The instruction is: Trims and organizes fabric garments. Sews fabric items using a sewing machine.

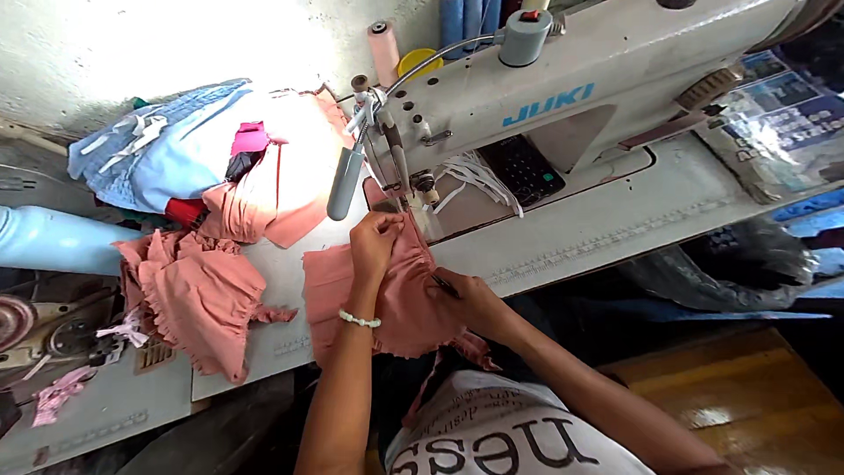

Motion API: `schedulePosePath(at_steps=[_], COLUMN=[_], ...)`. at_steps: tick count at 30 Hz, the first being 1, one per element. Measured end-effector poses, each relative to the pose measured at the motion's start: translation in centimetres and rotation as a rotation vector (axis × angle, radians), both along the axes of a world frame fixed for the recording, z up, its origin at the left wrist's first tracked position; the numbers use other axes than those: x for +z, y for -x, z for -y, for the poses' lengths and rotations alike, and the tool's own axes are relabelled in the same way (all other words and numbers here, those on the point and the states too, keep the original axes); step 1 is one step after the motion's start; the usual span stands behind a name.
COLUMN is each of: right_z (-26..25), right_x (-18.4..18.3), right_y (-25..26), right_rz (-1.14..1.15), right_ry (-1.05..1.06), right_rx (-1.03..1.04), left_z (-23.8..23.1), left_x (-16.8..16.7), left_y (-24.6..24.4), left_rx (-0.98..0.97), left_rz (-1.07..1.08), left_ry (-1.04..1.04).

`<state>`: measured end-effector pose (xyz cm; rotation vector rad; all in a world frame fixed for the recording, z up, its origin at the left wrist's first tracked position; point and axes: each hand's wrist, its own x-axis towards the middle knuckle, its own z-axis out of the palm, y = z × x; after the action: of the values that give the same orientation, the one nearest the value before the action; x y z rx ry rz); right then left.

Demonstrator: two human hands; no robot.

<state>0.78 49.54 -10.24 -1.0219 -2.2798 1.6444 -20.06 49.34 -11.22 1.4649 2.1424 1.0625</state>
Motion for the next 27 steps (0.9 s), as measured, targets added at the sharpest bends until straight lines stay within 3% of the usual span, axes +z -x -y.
schedulePosePath(at_steps=[10, 16, 22, 24, 27], right_z=[-0.3, -0.6, -0.3, 0.1, -0.8], right_x=[0.2, 0.6, 0.7, 0.3, -0.5], right_y=[0.1, 0.3, -0.5, -1.7, -4.0], right_rz=[0.03, 0.082, 0.081, -0.029, -0.171], right_ry=[0.089, 0.104, 0.1, 0.036, -0.291], right_rx=[-0.02, 0.006, 0.055, 0.036, -0.157], left_z=[-0.8, -0.5, 1.3, 1.9, 1.8], left_x=[0.4, 1.5, -1.0, -2.7, -3.3], left_y=[-0.8, -2.4, -4.2, -3.4, -2.4], left_rx=[0.078, -0.057, -0.146, -0.169, -0.212], left_rz=[-0.086, -0.559, -0.598, -0.589, -0.584], left_ry=[0.093, 0.126, 0.199, 0.082, -0.007])
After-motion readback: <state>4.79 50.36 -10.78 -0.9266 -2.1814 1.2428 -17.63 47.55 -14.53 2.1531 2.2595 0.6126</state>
